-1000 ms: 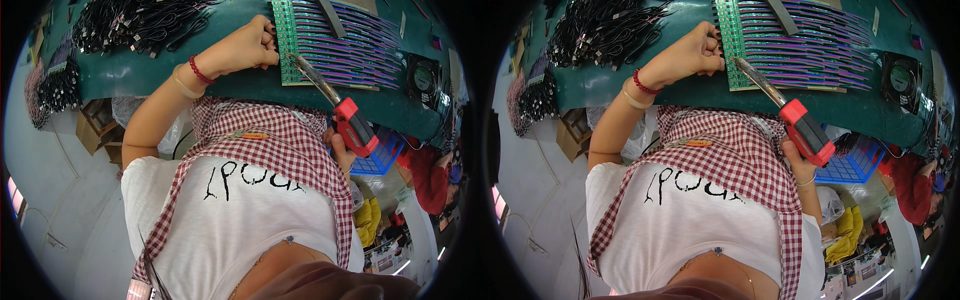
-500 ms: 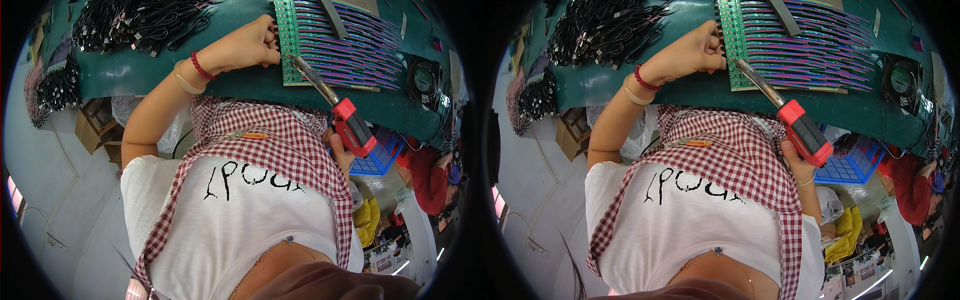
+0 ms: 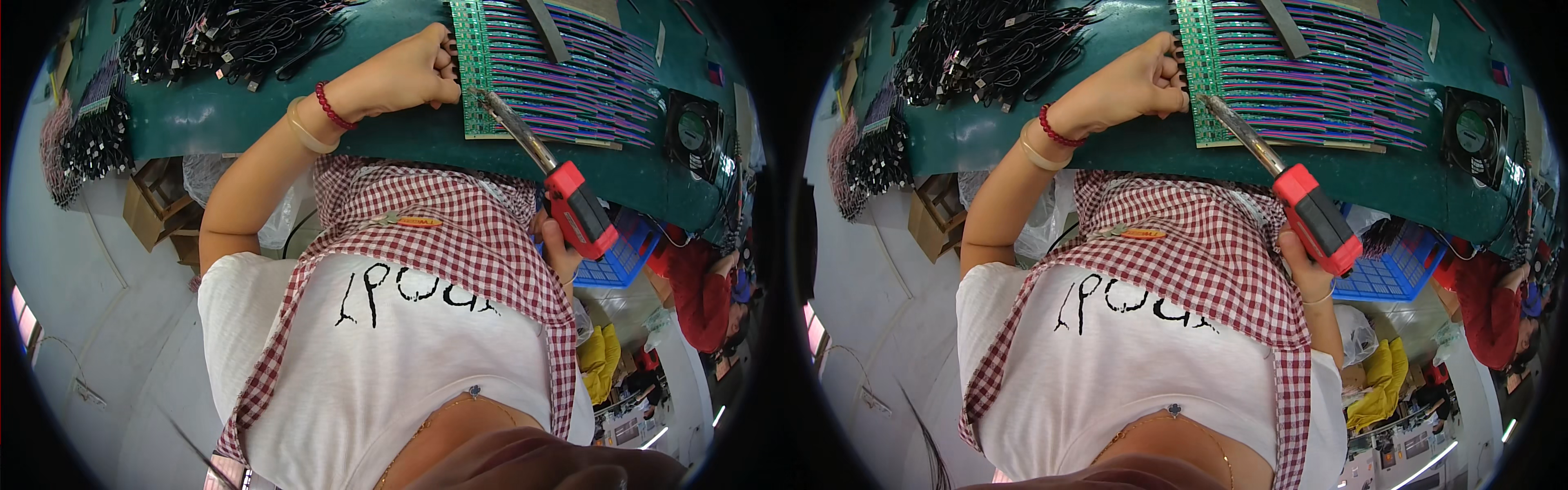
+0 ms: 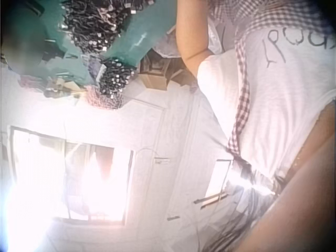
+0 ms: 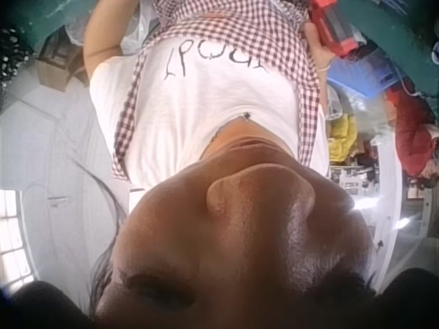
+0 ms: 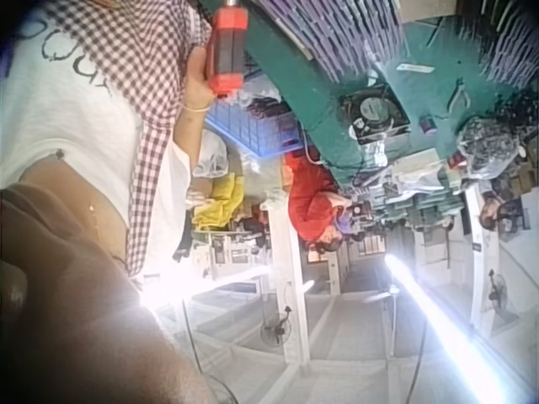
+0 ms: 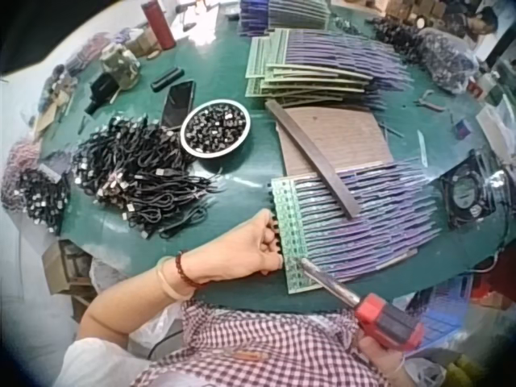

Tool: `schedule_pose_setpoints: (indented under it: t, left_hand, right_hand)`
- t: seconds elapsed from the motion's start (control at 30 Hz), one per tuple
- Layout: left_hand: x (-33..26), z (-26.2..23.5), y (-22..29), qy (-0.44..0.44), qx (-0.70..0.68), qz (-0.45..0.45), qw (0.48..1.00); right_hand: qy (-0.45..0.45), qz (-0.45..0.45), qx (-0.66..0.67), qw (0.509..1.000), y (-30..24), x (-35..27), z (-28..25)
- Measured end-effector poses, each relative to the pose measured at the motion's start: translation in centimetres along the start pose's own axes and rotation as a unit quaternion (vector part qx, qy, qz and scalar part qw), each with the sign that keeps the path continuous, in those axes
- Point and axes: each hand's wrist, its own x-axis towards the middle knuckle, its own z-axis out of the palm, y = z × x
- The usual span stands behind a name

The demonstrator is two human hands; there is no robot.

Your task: The person solders wire connections onto circuit boards using a soldering gun.

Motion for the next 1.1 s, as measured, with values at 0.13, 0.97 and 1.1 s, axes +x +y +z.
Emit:
schedule_pose_setpoints:
  t: [0.13, 0.97, 1.1]
  left_hand:
    - [0.2, 0.1, -0.1, -0.001, -0.003, 0.005, 1.0]
    - [0.0, 0.1, 0.0, 0.008, -0.011, 0.006, 1.0]
    - [0.1, 0.1, 0.0, 0.002, -0.01, 0.01, 1.0]
  right_hand:
    - [0.017, -0.022, -0.061, 0.998, 1.0, -0.1, -0.2]
    - [-0.032, -0.064, -0.17, 0.983, 0.0, 0.1, -0.5]
    - [0.013, -0.066, -0.136, 0.988, 0.2, -0.6, -0.3]
